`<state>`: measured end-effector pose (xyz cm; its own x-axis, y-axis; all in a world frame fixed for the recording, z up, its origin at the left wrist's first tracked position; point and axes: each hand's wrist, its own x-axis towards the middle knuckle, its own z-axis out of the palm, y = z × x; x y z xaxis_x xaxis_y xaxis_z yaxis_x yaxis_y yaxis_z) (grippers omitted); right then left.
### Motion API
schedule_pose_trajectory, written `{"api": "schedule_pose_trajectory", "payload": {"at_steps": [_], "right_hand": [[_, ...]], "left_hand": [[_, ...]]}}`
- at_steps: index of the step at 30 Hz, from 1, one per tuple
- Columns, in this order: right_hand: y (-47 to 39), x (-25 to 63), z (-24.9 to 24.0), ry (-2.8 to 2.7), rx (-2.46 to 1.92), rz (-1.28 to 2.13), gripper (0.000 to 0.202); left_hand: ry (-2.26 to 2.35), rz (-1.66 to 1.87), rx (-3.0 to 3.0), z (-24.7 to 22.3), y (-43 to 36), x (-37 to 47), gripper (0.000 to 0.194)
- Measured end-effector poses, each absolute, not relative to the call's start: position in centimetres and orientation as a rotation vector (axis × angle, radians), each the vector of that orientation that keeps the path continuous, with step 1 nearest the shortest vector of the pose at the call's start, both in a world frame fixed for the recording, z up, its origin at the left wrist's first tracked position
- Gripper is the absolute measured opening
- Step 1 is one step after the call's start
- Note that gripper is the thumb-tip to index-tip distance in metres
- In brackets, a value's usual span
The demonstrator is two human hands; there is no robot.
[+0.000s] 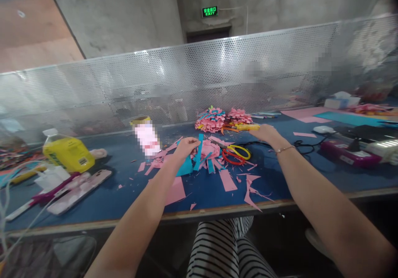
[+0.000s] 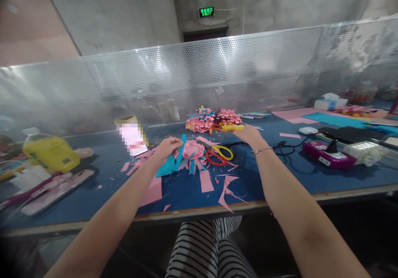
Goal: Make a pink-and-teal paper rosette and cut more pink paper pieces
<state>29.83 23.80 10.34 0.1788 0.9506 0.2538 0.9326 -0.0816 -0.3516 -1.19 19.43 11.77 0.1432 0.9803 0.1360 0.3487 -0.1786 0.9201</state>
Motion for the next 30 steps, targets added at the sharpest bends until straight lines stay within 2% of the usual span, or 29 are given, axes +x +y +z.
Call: {"api": "schedule_pose_trajectory", "payload": {"at_steps": [5,11,23,30], "right_hand": [[23.0,26.1,10.8,-1.788,-1.595,-0.033,0.036],[22.4,22.9,9.5,-1.843,-1.224,-0.194,0.024],[22.2,22.1,8.8,-1.935,-1.269,-0.177,0.029],[22.2,22.3,8.8,-1.934,-1.273,-0.193,0.023]], "left_hand": [[1.330,0.975,1.762,12.0,18.9,-1.0,0.016],[1.359,0.902,1.699,11.2,19.9,-1.1,0.014],[1.325,0.889,1.745,11.1,19.9,-1.0,0.018],[1.315,0.889,1.741,10.9,20.2,-1.1,0.019]]}}
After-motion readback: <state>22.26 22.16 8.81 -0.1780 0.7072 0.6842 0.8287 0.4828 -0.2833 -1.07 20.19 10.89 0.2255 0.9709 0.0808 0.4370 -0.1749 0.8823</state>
